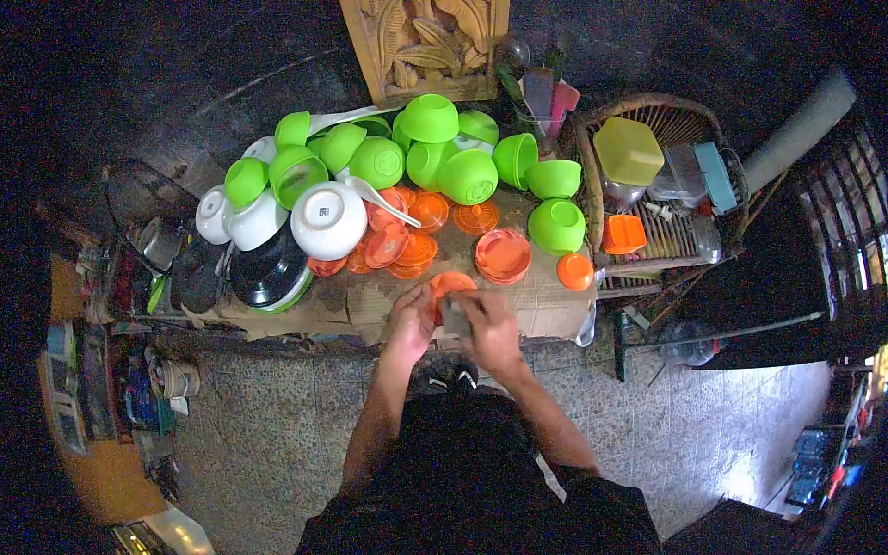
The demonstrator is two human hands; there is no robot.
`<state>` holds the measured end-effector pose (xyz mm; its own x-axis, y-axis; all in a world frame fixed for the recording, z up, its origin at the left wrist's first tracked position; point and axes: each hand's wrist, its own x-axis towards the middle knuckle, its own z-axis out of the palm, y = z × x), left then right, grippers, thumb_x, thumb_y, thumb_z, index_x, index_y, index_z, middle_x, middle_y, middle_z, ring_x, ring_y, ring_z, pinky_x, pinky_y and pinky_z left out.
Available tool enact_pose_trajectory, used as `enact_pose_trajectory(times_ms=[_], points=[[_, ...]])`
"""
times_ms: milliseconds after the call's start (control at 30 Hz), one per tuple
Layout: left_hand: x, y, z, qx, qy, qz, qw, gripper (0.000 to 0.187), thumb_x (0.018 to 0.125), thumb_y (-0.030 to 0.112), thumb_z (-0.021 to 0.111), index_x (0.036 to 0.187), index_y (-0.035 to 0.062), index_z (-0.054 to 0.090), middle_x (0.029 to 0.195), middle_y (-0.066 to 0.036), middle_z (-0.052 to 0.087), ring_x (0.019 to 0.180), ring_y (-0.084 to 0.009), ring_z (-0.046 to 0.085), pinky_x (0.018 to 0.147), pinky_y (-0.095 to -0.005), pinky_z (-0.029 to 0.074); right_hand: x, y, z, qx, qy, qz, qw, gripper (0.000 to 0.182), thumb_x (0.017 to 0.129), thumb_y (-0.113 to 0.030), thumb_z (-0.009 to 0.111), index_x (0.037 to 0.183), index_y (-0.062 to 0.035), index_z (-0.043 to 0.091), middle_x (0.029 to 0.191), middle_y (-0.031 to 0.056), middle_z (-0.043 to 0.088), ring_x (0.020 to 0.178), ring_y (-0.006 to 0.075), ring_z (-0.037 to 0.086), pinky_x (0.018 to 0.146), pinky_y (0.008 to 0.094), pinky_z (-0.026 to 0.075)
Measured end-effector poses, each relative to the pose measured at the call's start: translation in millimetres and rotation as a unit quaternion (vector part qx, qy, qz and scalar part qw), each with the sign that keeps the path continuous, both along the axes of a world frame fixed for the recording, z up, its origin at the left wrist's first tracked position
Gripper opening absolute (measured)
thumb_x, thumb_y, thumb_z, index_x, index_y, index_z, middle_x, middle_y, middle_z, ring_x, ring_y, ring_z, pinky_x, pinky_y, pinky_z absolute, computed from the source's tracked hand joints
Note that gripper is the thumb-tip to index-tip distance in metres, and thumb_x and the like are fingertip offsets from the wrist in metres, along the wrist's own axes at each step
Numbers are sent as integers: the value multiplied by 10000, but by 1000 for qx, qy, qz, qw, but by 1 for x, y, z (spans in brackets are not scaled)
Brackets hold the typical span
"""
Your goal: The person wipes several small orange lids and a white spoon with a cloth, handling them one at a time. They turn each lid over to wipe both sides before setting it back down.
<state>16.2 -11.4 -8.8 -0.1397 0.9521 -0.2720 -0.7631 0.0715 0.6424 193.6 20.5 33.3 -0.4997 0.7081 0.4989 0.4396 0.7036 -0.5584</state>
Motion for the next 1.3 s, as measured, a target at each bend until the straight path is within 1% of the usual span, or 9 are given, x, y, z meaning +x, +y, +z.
enact_pose_trajectory(times_ms=[167,267,367,433,467,667,800,1000,1300], points=[[-2,-4,10,19,26,-51,998,416,1103,304,553,1335,-32,633,1282,-122,702,1147,-210,701,1028,-406,563,-3,5,15,-25,73,-90,993,497,735,34,718,1230,-14,707,1178,196,640,1065,401,647,878,448,556],[-3,-3,3,20,2,-33,999,406,1101,317,555,1301,-28,635,1283,-116,694,1185,-212,678,1058,-414,533,-12,6,5,-40,150,-133,979,260,885,15,730,1143,20,708,949,118,688,858,315,699,778,400,564],[-3,-7,-11,49,-33,-25,998,372,1103,318,548,1262,-9,629,1258,-104,693,1206,-219,657,1068,-409,511,-12,-5,5,-285,224,-127,923,227,980,-104,713,1172,17,711,972,108,735,863,201,681,773,338,544],[4,-7,-13,93,-56,-5,994,315,1112,313,529,1176,19,620,1200,-87,682,1158,-225,655,1043,-412,511,-10,-8,23,-551,313,-161,756,236,1037,-178,687,1159,23,714,948,26,740,838,107,639,766,299,534],[7,-7,-14,93,-55,-7,994,315,1112,313,529,1176,19,620,1200,-87,682,1158,-225,655,1043,-412,511,-11,-11,21,-550,314,-162,756,236,1037,-178,687,1159,23,714,948,26,740,838,107,639,766,299,534],[9,-8,-23,106,-71,7,992,304,1129,300,483,1054,25,590,1115,-101,654,1085,-229,650,1017,-435,507,-16,-35,20,-298,244,-31,922,229,950,-149,803,1095,7,719,837,-13,687,713,83,578,670,274,509],[16,-5,14,139,-31,7,990,301,1132,273,481,1201,12,613,1182,-115,656,1121,-234,649,1046,-417,497,4,-21,25,-146,134,17,980,294,812,-80,875,1093,-68,791,1014,73,745,905,220,672,814,343,544],[30,0,38,42,55,-5,998,446,1072,216,594,1460,1,548,1298,-131,667,1227,-205,628,1067,-377,497,33,-6,26,-5,47,22,999,487,610,-114,881,1091,-119,808,1121,22,727,1027,287,631,896,406,540],[39,19,58,50,275,-10,960,496,1011,7,661,1487,-5,522,1337,-123,667,1112,-147,677,875,-281,576,44,3,18,67,26,-73,995,447,614,-66,840,1051,-159,821,1104,7,717,973,285,612,855,394,545]])
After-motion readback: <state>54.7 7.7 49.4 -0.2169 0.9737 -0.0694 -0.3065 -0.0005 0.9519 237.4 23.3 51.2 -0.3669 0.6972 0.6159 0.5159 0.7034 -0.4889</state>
